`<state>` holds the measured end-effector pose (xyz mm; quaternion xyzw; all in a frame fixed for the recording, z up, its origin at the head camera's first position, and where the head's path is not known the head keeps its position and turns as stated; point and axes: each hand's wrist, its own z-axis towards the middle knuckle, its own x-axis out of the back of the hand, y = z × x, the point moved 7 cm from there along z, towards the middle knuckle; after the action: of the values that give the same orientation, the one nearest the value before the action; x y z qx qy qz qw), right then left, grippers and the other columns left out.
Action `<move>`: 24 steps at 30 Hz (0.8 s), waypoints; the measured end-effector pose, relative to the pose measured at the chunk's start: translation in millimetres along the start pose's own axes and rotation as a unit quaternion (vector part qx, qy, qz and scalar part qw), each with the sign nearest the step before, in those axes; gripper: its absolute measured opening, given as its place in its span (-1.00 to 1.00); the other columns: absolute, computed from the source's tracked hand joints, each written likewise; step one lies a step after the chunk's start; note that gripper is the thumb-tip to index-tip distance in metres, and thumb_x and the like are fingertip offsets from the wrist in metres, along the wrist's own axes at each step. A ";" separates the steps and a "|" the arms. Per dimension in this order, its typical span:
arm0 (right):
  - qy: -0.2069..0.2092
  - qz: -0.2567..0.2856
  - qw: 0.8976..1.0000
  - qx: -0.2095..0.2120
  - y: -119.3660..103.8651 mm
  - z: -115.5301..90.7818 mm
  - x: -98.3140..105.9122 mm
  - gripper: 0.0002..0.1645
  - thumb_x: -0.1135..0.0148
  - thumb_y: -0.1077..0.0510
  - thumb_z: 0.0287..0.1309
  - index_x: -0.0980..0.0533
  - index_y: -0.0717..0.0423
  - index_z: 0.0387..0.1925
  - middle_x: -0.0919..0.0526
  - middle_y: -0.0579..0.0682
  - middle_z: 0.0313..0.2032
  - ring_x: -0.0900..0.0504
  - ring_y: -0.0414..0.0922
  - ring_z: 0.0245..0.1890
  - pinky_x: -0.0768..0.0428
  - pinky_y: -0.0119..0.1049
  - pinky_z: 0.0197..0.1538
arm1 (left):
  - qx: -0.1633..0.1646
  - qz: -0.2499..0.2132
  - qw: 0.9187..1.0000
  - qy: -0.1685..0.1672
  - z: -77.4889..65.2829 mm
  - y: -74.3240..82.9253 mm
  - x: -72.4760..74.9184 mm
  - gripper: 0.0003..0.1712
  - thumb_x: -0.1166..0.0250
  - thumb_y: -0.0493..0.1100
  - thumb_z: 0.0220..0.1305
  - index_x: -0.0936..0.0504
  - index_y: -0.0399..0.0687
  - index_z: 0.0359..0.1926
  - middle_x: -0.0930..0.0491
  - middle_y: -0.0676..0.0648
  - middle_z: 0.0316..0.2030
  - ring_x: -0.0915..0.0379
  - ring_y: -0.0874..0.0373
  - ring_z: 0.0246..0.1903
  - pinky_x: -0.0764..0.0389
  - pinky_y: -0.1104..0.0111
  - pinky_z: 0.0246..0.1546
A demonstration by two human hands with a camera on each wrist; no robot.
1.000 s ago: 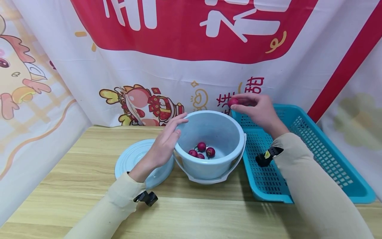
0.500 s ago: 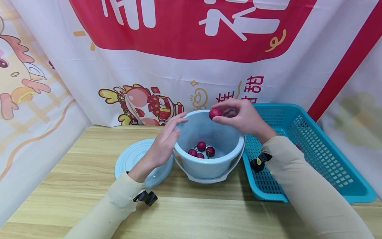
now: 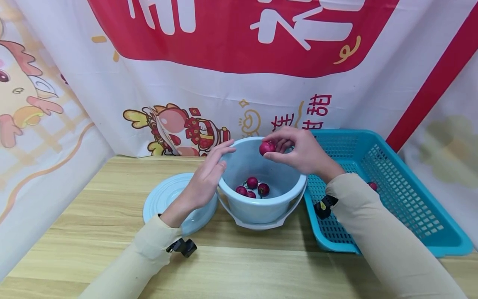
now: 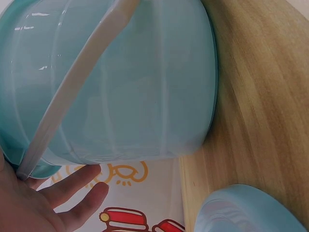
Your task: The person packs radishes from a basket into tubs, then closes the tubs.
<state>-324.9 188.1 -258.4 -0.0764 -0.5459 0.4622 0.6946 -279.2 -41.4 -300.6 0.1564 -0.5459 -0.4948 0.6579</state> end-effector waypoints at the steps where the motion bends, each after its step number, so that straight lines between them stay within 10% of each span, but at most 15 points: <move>1: 0.000 0.000 1.000 0.000 0.1 0.2 -0.1 -0.46 -0.62 0.10 0.13 -0.71 -0.11 0.17 -0.75 -0.02 -0.03 -0.67 -0.08 -0.11 -0.68 -0.48 -0.12 | 0.000 0.001 1.000 0.000 -0.1 0.0 -0.1 -0.44 0.17 -0.12 0.64 -0.37 -0.04 0.53 -0.11 0.15 0.66 -0.03 0.12 0.67 -0.27 -0.09 0.60; 24: -0.013 -0.002 1.000 -0.011 3.2 0.8 0.0 -0.39 -0.63 0.13 0.09 -0.69 -0.12 0.22 -0.70 0.01 0.04 -0.65 -0.03 -0.07 -0.70 -0.42 -0.16 | 0.006 -0.003 1.000 -0.003 0.6 -0.6 -0.7 -0.44 0.16 -0.11 0.63 -0.36 -0.01 0.54 -0.10 0.17 0.66 -0.03 0.14 0.66 -0.24 -0.12 0.61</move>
<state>-327.4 189.6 -260.0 -0.0772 -0.5600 0.4559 0.6875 -280.0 -40.9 -301.2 0.1607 -0.5499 -0.4943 0.6538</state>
